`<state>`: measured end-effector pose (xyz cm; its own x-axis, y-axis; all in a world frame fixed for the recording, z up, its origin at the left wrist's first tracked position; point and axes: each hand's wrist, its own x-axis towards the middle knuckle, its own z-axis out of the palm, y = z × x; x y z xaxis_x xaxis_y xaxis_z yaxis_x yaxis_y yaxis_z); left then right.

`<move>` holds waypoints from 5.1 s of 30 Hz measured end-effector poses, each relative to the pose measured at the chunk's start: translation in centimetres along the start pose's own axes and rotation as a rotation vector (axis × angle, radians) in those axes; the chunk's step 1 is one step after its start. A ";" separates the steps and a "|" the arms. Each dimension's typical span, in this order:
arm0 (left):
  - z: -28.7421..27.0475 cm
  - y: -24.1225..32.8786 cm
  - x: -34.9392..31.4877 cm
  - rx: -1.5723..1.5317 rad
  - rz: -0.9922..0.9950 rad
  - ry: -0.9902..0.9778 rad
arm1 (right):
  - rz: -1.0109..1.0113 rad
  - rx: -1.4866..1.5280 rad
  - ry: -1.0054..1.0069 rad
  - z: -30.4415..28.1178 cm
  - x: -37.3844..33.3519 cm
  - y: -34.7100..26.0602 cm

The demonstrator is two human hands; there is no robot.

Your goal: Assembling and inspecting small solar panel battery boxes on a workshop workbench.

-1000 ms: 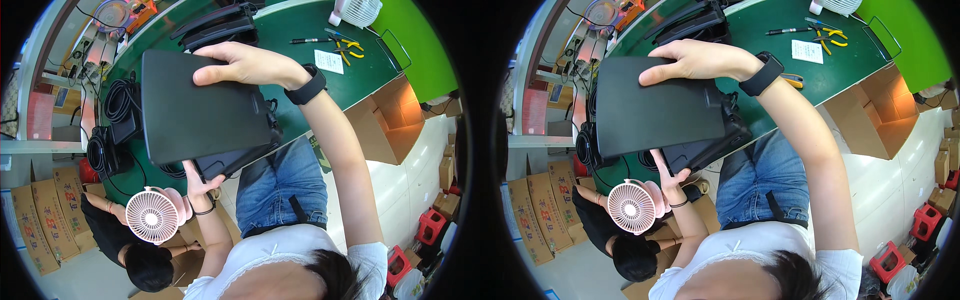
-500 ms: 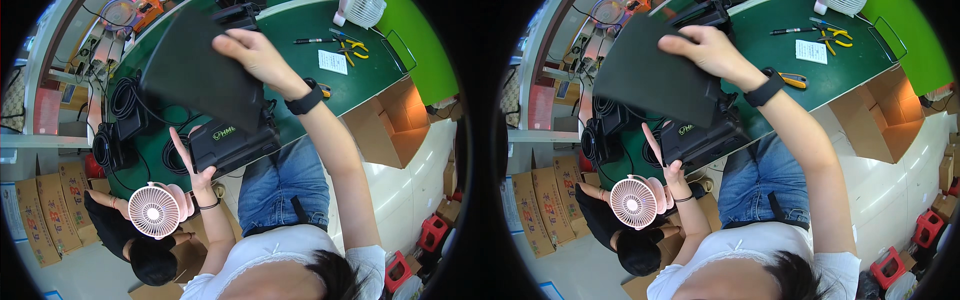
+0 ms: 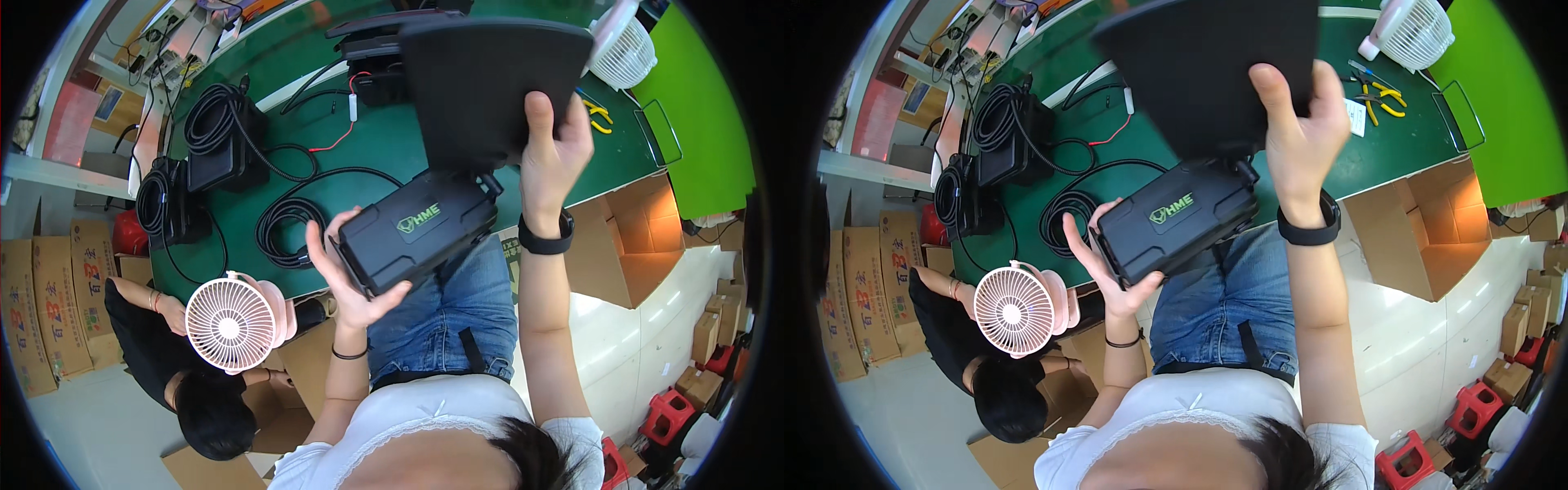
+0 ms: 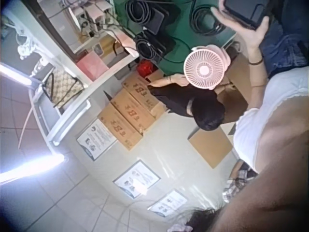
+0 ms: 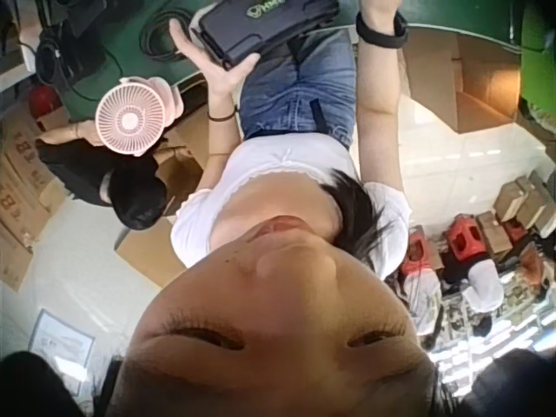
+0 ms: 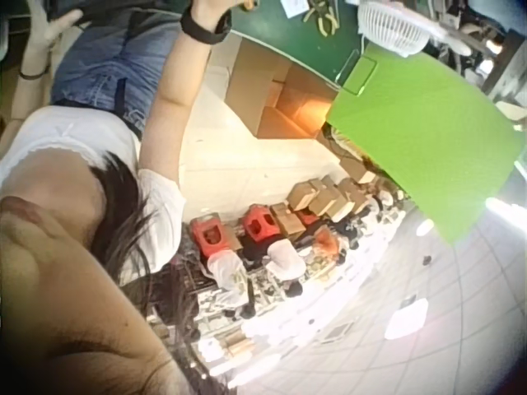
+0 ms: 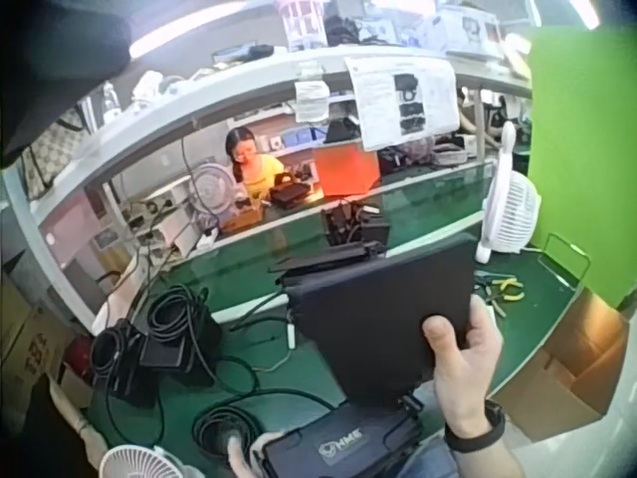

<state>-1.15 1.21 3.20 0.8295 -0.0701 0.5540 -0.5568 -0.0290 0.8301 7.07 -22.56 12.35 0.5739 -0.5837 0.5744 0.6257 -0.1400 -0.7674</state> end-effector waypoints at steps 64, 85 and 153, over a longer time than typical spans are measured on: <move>-0.7 -0.8 -3.1 -0.001 -0.113 0.048 | -0.450 -0.201 -0.722 -2.1 -5.7 -6.5; -0.6 -0.5 -3.0 0.015 -0.257 0.077 | -0.376 -0.248 -0.711 -2.4 -5.5 -7.6; -8.2 -1.0 -2.8 1.243 -0.118 -0.114 | 0.512 0.153 -0.319 -10.0 -14.2 6.1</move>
<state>-2.58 9.60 1.29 0.9031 -0.0871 0.4204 -0.1941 -0.9563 0.2187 -2.54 -23.08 -3.31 0.9358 -0.2758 0.2196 0.2849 0.2245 -0.9319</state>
